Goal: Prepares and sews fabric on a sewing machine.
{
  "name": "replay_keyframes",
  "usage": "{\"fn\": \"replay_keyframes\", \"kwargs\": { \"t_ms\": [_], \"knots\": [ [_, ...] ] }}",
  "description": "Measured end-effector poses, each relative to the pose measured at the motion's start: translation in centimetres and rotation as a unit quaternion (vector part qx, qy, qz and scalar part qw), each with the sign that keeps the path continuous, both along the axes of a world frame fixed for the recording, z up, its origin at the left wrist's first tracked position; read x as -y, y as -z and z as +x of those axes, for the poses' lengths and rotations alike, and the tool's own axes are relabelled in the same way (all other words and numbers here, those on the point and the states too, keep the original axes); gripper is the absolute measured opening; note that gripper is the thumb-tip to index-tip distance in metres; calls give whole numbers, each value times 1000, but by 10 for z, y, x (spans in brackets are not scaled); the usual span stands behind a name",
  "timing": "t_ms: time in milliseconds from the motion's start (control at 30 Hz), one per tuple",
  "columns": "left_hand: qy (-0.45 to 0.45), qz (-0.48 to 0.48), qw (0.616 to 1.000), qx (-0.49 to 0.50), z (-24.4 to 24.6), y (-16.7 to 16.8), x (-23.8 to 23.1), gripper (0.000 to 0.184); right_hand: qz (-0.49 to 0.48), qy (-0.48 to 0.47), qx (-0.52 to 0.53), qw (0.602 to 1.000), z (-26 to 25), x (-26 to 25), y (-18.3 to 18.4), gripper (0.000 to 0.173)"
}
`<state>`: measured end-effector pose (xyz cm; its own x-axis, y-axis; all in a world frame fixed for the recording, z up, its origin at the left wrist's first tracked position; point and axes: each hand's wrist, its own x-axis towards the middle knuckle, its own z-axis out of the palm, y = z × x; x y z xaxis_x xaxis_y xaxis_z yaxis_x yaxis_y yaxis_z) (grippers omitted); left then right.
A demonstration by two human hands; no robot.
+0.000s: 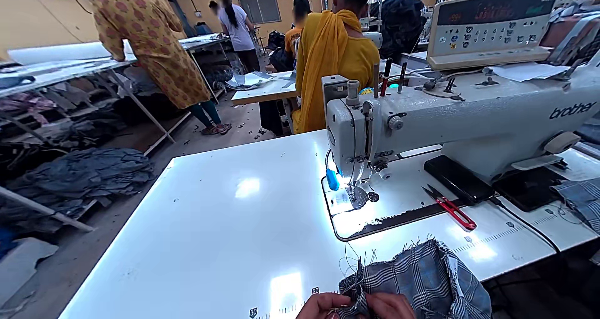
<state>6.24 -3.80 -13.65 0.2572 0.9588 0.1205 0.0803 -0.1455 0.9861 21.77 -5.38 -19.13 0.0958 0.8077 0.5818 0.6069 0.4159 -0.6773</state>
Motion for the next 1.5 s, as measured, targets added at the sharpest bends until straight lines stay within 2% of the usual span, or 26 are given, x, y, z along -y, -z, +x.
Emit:
{"fn": "replay_keyframes", "kwargs": {
  "t_ms": [133, 333, 733, 900, 1133, 1333, 1500],
  "knots": [
    [-23, 1, 1000, 7, 7, 0, 2, 22, 1, -2, -7, 1000, -2, 1, -1, 18],
    [-31, 13, 999, -37, 11, 2, 3, 26, 8, 2, 6, 1000, -3, 1, -1, 17],
    [-58, 59, 995, -63, 12, 8, 2, 20, 19, -11, -6, 1000, -2, 2, -1, 19],
    [-63, 96, 989, -96, 11, 8, 1, 17, 17, -33, -49, 998, 0, 2, -4, 18],
    [-55, 117, 988, -81, 11, 10, 2, 16, 8, -58, -106, 993, 4, 0, -5, 17],
    [-93, 217, 963, -129, 15, 14, 0, 12, 1, -95, -160, 982, 4, 0, -7, 16],
    [-55, 235, 968, -74, 15, 19, 0, 15, 6, -123, -203, 971, 5, 0, -6, 16]
  ]
}}
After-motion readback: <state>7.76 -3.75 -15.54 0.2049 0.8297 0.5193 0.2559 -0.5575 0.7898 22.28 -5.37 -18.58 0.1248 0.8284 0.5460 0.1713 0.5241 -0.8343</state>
